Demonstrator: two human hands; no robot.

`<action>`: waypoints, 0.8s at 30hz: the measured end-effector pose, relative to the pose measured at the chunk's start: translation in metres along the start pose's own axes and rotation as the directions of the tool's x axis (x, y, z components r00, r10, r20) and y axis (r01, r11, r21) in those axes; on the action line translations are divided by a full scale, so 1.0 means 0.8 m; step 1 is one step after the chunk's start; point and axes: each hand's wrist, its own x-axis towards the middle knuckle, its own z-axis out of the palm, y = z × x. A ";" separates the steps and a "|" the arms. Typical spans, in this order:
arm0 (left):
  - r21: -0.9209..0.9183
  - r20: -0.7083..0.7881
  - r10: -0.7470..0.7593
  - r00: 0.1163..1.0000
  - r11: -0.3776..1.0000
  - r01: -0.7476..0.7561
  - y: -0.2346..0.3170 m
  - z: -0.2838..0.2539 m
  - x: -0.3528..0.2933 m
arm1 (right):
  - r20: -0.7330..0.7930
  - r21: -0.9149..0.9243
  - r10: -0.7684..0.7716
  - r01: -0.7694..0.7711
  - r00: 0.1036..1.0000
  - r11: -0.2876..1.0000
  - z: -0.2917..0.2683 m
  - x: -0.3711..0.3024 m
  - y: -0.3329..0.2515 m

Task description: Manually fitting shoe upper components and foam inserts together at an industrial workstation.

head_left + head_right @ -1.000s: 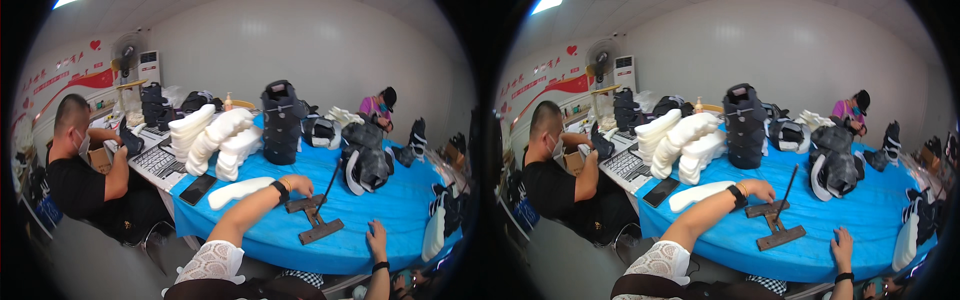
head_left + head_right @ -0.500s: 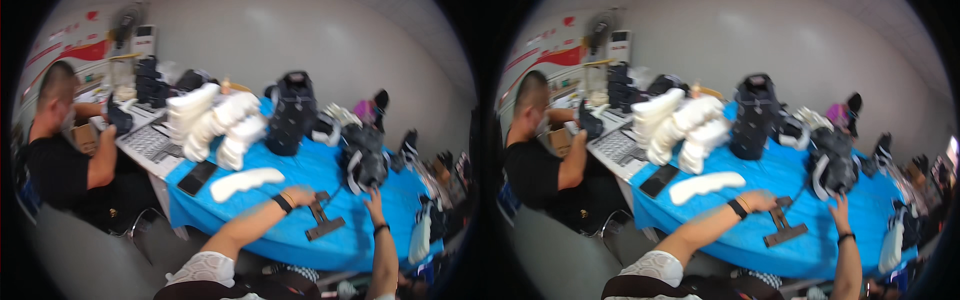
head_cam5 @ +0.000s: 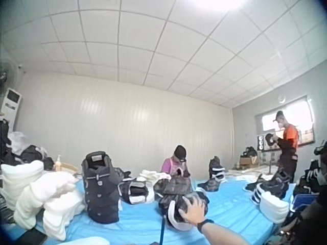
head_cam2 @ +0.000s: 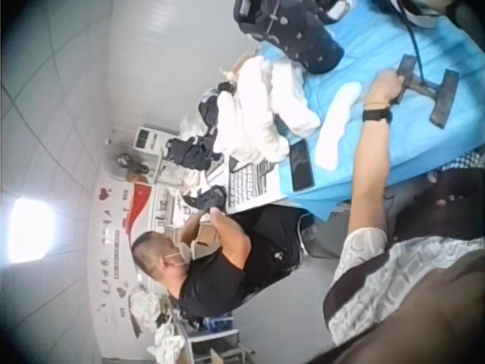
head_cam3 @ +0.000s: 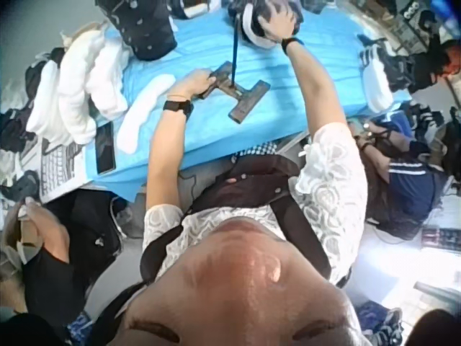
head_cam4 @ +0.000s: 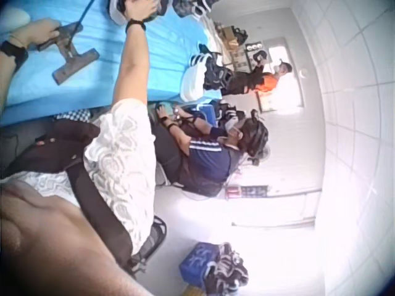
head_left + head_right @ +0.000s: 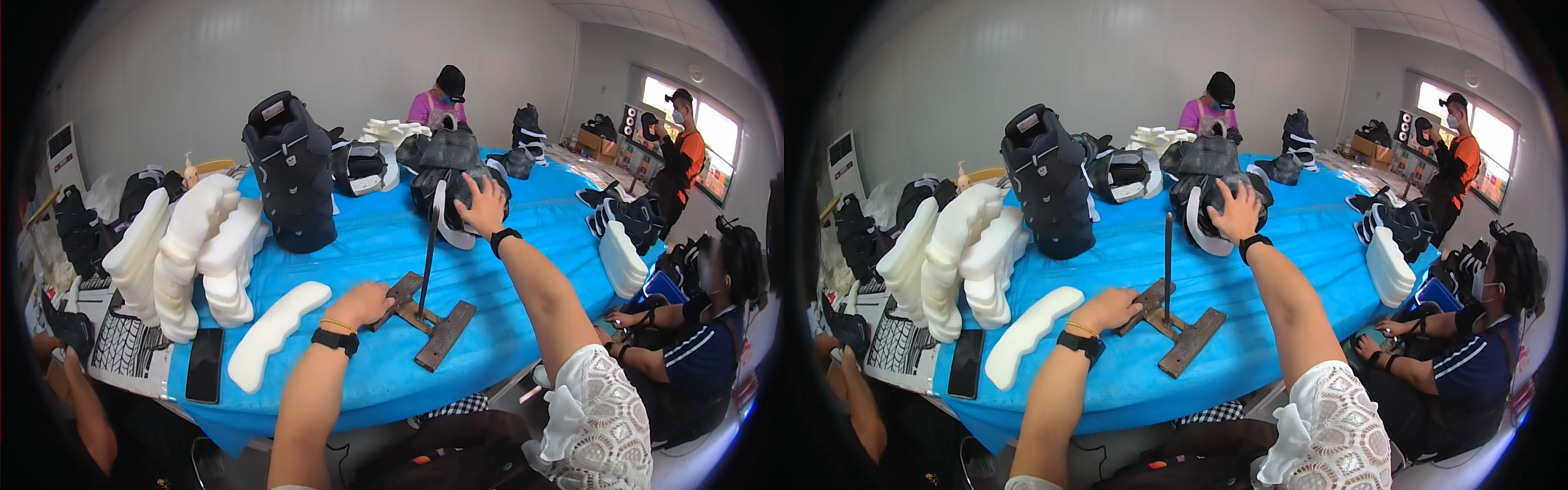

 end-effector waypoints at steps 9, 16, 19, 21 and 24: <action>-0.070 0.027 -0.018 0.999 0.997 0.020 0.003 -0.008 -0.007 | 0.362 0.253 -0.067 -0.029 0.930 0.967 0.027 -0.018 -0.070; -0.066 -0.041 0.042 0.998 0.997 -0.045 -0.003 -0.003 -0.011 | 0.000 0.516 0.372 -0.318 0.928 0.795 -0.010 0.015 -0.009; -0.076 -0.038 0.087 0.995 0.993 -0.090 0.021 -0.005 0.004 | -0.131 0.403 0.610 -0.521 0.781 0.753 -0.054 0.027 0.100; -0.069 -0.059 0.087 0.994 0.993 -0.091 0.030 -0.007 0.010 | -0.275 0.417 0.554 -0.422 0.786 0.805 -0.100 0.023 0.161; -0.062 -0.046 0.007 0.999 0.998 -0.010 0.003 -0.009 -0.013 | -0.366 0.341 0.421 -0.301 0.830 0.891 -0.164 0.007 0.136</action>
